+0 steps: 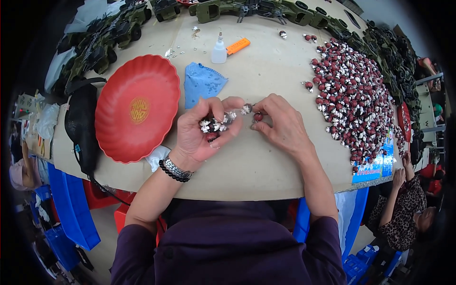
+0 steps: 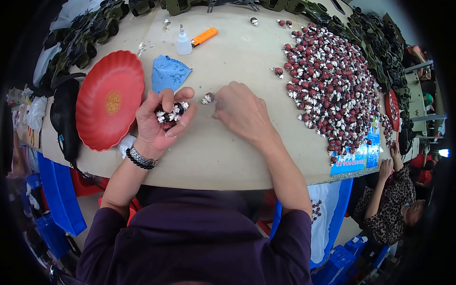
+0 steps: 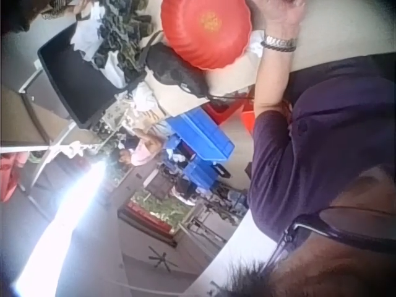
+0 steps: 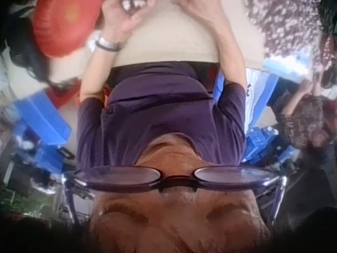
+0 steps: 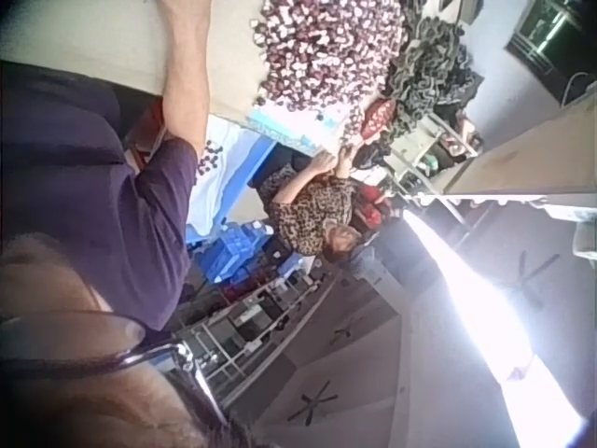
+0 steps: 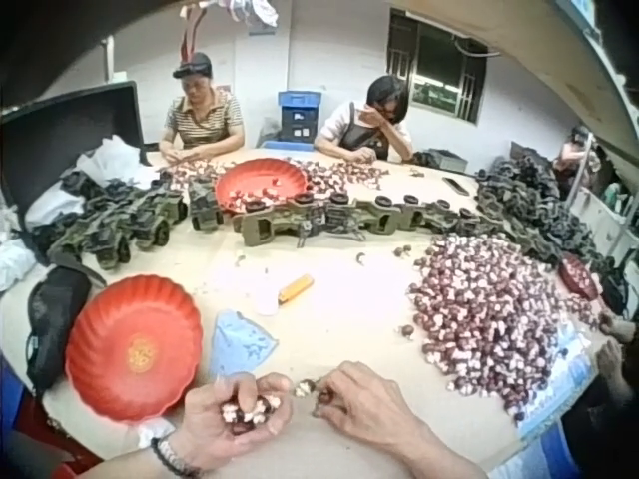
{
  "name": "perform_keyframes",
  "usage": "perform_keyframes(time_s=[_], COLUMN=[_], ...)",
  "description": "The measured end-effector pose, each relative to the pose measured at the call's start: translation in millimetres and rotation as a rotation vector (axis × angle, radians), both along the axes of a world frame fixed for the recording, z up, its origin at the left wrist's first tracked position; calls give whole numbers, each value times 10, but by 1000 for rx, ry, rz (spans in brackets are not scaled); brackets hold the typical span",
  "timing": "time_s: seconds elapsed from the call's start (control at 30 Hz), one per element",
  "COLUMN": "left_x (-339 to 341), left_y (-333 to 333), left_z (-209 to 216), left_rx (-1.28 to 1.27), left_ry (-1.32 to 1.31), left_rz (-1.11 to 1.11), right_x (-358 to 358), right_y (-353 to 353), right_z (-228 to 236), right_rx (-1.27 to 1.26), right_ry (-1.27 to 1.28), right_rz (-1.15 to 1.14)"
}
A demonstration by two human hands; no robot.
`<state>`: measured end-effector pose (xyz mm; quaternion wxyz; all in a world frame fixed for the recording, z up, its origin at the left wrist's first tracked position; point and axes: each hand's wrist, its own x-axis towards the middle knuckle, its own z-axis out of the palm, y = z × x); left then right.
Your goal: The person assembles small figurines by hand at a workbench.
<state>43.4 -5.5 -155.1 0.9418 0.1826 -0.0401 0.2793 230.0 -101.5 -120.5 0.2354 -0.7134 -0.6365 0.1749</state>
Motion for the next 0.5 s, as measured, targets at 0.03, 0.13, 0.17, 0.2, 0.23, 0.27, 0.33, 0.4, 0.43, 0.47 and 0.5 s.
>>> perform_keyframes(time_s=[0.03,0.13,0.17,0.2,0.23,0.27,0.33,0.4,0.43,0.47,0.5], left_x=[2,1,-16,-25,-16,0,36,39,32,37,42], left_y=[-9,-15,8,21,2,-36,-78,-109,-119,-131,-144], left_z=[4,36,46,61,86,118,156,163,156,154,152], left_rx=[0,83,152,222,224,242,260,282,281,296,312], left_ry=[-1,186,280,373,372,454,536,604,607,617,627], left_rz=[3,70,23,-25,-25,1,27,-1,4,-32,-68], right_x=[8,80,107,121,112,92,67,33,10,-11,-21], right_y=[-2,-13,-5,1,-2,-5,-22,-38,-32,-34,-36], right_z=[-23,-99,-106,-106,-98,-83,-64,-74,-93,-109,-128], right_rx=[0,59,131,202,203,245,287,271,269,266,262], right_ry=[-1,81,184,288,287,483,678,811,814,826,839], right_rz=[3,-20,3,27,27,62,99,138,143,153,162])
